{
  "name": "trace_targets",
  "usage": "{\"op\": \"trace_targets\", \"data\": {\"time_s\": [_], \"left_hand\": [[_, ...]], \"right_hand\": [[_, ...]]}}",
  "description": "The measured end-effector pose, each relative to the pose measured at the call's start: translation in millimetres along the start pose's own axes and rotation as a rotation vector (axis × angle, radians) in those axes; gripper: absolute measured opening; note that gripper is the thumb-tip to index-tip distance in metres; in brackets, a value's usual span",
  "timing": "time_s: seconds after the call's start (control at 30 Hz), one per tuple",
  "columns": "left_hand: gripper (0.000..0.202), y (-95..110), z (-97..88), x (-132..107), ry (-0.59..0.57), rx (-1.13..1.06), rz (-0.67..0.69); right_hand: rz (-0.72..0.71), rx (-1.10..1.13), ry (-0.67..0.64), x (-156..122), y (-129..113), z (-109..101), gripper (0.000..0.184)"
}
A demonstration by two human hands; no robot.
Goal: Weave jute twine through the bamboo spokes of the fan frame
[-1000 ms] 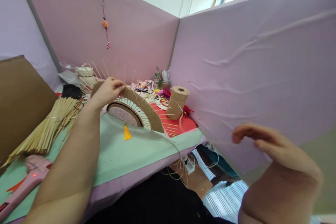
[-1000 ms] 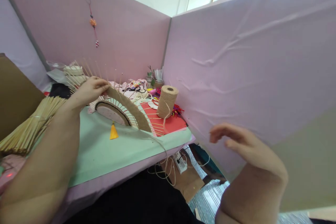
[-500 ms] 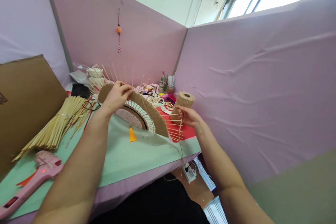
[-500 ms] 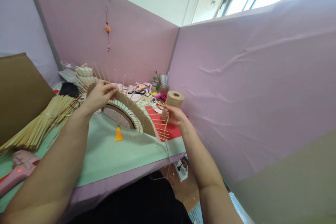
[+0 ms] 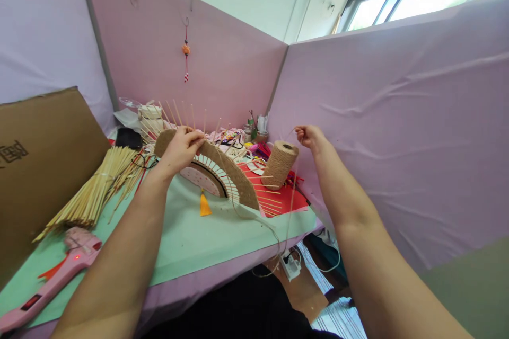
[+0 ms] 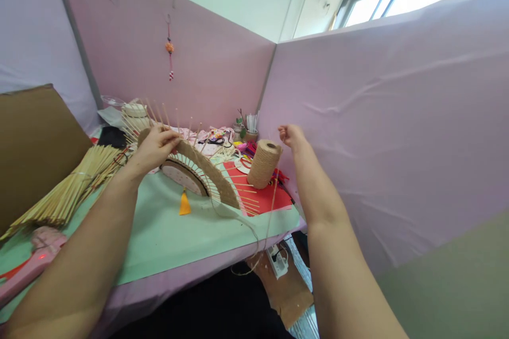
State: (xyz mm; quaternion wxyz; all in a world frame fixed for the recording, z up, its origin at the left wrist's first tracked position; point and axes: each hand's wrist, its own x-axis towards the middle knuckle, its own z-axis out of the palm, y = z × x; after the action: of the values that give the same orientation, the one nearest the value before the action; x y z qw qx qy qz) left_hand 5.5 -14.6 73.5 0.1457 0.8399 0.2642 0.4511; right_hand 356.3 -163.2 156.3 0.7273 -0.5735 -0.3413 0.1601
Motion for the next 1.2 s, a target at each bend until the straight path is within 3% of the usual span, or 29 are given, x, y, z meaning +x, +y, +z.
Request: {"op": "trace_targets", "data": {"time_s": [0.1,0.27,0.37,0.43,0.5,0.57,0.67,0.77,0.87,1.0,1.1,1.2], "left_hand": [[0.026,-0.3,0.9,0.4,0.005,-0.009,0.004],[0.027,1.7,-0.5,1.0,0.008,0.007,-0.004],[0.027,1.8,-2.9,1.1,-0.008,0.021,0.002],[0.027,1.8,-4.3,0.8,-0.01,0.023,0.009],[0.028,1.8,-5.1,0.3,-0.009,0.022,0.013],[0.027,1.7,-5.4,-0.5,-0.013,0.012,0.006],[0.026,0.6,-5.3,-2.1,-0.014,-0.003,-0.01],[0.026,-1.1,-6.2,-4.1,-0.003,-0.004,-0.005],[0.024,-1.9,-8.7,-5.7,-0.006,0.006,-0.009],[0.023,-2.7,-11.1,-6.8,-0.022,0.022,-0.004],[0.023,-3.6,-10.0,-6.9,-0.007,0.024,-0.007],[0.023,-3.1,-9.0,-7.1,-0.001,0.012,-0.01]], "right_hand": [[0.026,0.019,0.1,-25.9,-28.4,-33.1,0.02],[-0.393,0.189,0.293,-112.3,-82.4,-85.9,0.023],[-0.517,0.055,0.325,-161.1,-87.8,-111.2,0.018],[-0.352,-0.217,0.248,-179.6,-73.7,-124.4,0.019],[-0.091,-0.609,-0.029,-184.0,-47.9,-131.1,0.024],[0.034,-0.931,-0.308,-176.4,-14.1,-127.5,0.023],[0.013,-1.148,-0.439,-155.5,43.3,-101.4,0.024],[0.12,-1.224,-0.442,-142.3,96.4,-64.9,0.023],[0.129,-1.207,-0.399,-144.0,132.0,-38.4,0.015],[0.127,-1.066,-0.389,-145.1,141.8,-22.3,0.014],[0.101,-0.927,-0.385,-124.2,124.7,-9.9,0.016],[0.01,-0.826,-0.346,-84.5,96.5,8.8,0.005]]}}
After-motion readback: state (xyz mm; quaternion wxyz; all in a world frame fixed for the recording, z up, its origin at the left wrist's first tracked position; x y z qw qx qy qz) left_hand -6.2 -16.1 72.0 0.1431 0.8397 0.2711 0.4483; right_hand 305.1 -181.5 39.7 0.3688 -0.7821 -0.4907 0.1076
